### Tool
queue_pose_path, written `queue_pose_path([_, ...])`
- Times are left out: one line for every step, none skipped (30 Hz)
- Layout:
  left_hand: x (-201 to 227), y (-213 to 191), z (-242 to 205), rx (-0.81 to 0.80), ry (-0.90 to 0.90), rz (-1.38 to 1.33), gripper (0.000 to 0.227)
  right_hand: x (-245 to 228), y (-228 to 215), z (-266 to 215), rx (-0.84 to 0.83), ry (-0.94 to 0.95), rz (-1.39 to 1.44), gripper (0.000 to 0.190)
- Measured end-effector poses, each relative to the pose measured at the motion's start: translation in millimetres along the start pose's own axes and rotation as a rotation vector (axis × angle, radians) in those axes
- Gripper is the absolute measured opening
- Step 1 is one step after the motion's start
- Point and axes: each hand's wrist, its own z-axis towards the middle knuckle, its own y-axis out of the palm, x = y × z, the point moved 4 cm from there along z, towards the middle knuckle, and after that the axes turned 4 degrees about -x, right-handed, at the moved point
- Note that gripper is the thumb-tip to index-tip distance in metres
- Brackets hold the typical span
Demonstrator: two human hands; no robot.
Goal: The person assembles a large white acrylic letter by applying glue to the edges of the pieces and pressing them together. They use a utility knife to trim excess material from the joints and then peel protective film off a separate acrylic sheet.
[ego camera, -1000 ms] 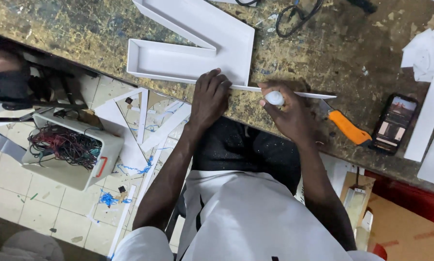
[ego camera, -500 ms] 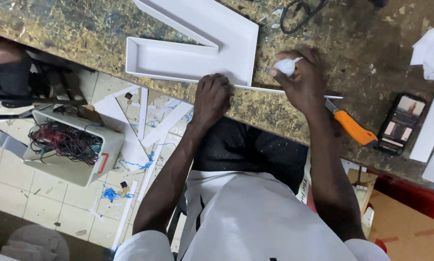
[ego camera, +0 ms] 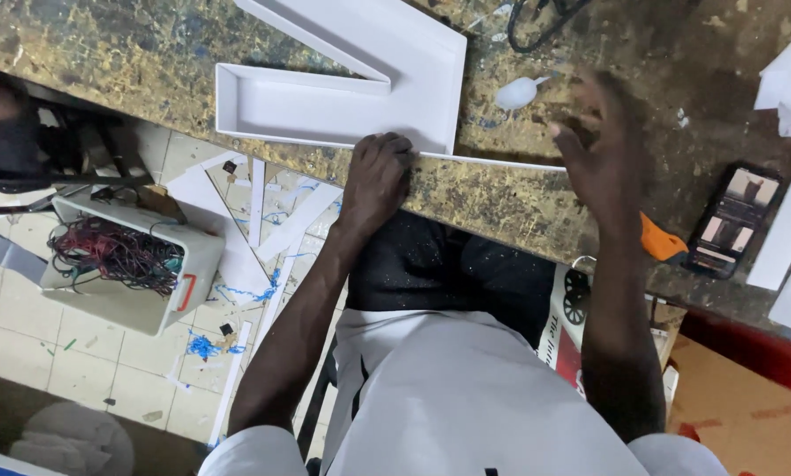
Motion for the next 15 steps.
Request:
queue_pose_path([1, 0, 2, 0.005, 0.008, 0.002, 0.038, 10, -3, -16, 0.009, -0.004, -0.002, 0.063])
queue_pose_path([0, 0, 3, 0.002, -0.015, 0.017, 0.037, 18, -12, -33, 0.161, -0.025, -0.024, 0.040])
queue_pose_path([3, 0, 1, -0.005, -0.044, 0.031, 0.036, 27, -20, -53, 0.306, -0.044, -0.044, 0.018])
queue_pose_path([5, -3, 8, -0.004, -0.042, 0.031, 0.036, 41, -24, -66, 0.308, -0.045, -0.045, 0.018])
queue_pose_path([10, -7, 13, 0.042, -0.062, 0.057, 0.018, 55, -28, -85, 0.313, -0.060, -0.072, 0.022])
queue_pose_path([15, -11, 17, 0.088, -0.081, 0.084, 0.010, 68, -32, -104, 0.317, -0.075, -0.099, 0.026])
queue_pose_path([15, -9, 18, 0.090, -0.074, 0.083, 0.010, 67, -35, -111, 0.325, -0.074, -0.101, 0.026])
queue_pose_path([15, -9, 18, 0.119, -0.079, 0.087, 0.010, 65, -35, -116, 0.237, -0.098, -0.185, 0.039])
queue_pose_path([16, -8, 18, 0.143, -0.082, 0.086, 0.012, 62, -34, -125, 0.148, -0.112, -0.270, 0.054])
queue_pose_path([17, -7, 18, 0.139, -0.073, 0.079, 0.012, 74, -34, -131, 0.156, -0.102, -0.273, 0.054])
queue_pose_path([16, -7, 18, 0.125, -0.087, 0.090, 0.012, 84, -34, -135, 0.149, -0.159, -0.305, 0.038])
queue_pose_path([15, -7, 18, 0.111, -0.101, 0.102, 0.012, 92, -33, -140, 0.142, -0.216, -0.338, 0.033])
queue_pose_path([17, -8, 20, 0.118, -0.097, 0.106, 0.012, 98, -39, -145, 0.148, -0.222, -0.340, 0.033])
queue_pose_path([19, -10, 21, 0.152, -0.069, 0.101, 0.013, 106, -44, -149, 0.149, -0.128, -0.366, 0.033])
queue_pose_path([20, -13, 21, 0.182, -0.039, 0.097, 0.016, 114, -48, -155, 0.151, -0.031, -0.388, 0.043])
